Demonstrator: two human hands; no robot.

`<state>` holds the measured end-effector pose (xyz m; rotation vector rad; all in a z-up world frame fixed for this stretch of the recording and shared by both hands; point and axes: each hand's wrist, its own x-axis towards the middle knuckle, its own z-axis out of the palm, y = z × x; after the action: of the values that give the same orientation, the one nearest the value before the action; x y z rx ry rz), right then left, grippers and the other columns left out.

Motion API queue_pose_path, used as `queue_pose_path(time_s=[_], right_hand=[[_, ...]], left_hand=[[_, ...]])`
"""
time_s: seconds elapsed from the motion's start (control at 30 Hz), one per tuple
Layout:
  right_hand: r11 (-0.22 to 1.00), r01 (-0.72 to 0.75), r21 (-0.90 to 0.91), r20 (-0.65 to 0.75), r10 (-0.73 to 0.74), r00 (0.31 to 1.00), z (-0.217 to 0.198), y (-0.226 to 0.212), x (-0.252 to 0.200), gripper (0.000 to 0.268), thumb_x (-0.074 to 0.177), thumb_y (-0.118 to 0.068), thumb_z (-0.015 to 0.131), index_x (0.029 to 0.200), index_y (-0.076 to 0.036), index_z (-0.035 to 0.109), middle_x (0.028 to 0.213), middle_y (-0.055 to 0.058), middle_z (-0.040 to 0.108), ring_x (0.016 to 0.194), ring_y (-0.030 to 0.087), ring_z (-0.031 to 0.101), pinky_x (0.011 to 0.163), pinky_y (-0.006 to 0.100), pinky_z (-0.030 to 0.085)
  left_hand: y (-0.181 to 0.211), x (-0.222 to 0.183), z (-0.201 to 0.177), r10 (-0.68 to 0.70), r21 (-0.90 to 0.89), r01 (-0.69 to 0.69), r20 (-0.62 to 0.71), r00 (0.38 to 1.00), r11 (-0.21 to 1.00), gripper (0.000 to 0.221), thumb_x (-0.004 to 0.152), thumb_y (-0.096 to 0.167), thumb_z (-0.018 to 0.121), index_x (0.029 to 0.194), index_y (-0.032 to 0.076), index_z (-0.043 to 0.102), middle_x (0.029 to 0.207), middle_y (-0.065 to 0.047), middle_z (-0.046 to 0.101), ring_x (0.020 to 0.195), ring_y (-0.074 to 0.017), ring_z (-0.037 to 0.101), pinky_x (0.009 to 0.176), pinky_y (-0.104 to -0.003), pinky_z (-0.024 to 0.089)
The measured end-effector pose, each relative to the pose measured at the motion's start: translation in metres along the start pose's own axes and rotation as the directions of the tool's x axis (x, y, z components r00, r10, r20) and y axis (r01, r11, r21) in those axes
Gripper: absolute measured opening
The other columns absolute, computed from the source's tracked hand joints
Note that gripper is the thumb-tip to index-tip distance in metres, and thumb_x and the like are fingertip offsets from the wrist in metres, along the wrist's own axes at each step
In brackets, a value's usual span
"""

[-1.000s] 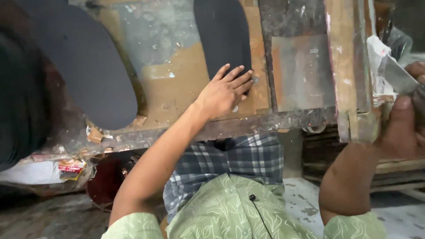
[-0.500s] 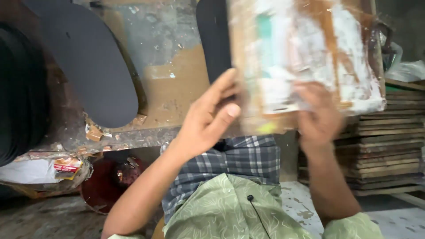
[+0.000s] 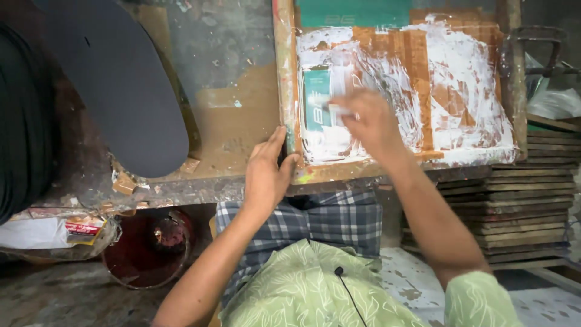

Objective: Applying brand logos to footwear soles using a manual screen-printing frame.

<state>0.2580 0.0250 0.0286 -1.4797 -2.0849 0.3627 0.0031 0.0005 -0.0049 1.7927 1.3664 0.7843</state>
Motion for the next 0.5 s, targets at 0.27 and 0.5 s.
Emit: queue_pose_path(time_s=[0.27,0.5], right_hand=[[0.979,0.126,-0.159,-0.005,-0.128,0.992,0.027,-0.005,0.004,0.022,0.092,-0.007,0.071,0.112,-0.013,0.076,0.125,0.007,0.074,0.117,0.025,0.069,0.109,0.051,0.048],[0.998,-0.067,0.019,-0.067,0.068,0.995,0.015,-0.078,-0.058,0.038,0.081,0.003,0.063,0.117,-0.005,0.072,0.126,0.011,0.071,0.122,0.032,0.067,0.108,0.045,0.048]], left_hand=[[0.001,-0.001,-0.006,0.024,-0.048,-0.025,-0.018,1.0,0.999,0.061,0.084,0.015,0.079,0.139,0.0,0.058,0.141,-0.017,0.063,0.118,-0.0367,0.063,0.102,-0.042,0.05],[0.008,-0.004,0.001,0.049,-0.033,-0.05,-0.043,0.998,0.998,0.06,0.086,0.011,0.077,0.142,-0.001,0.057,0.145,-0.021,0.059,0.122,-0.0392,0.061,0.105,-0.042,0.048]])
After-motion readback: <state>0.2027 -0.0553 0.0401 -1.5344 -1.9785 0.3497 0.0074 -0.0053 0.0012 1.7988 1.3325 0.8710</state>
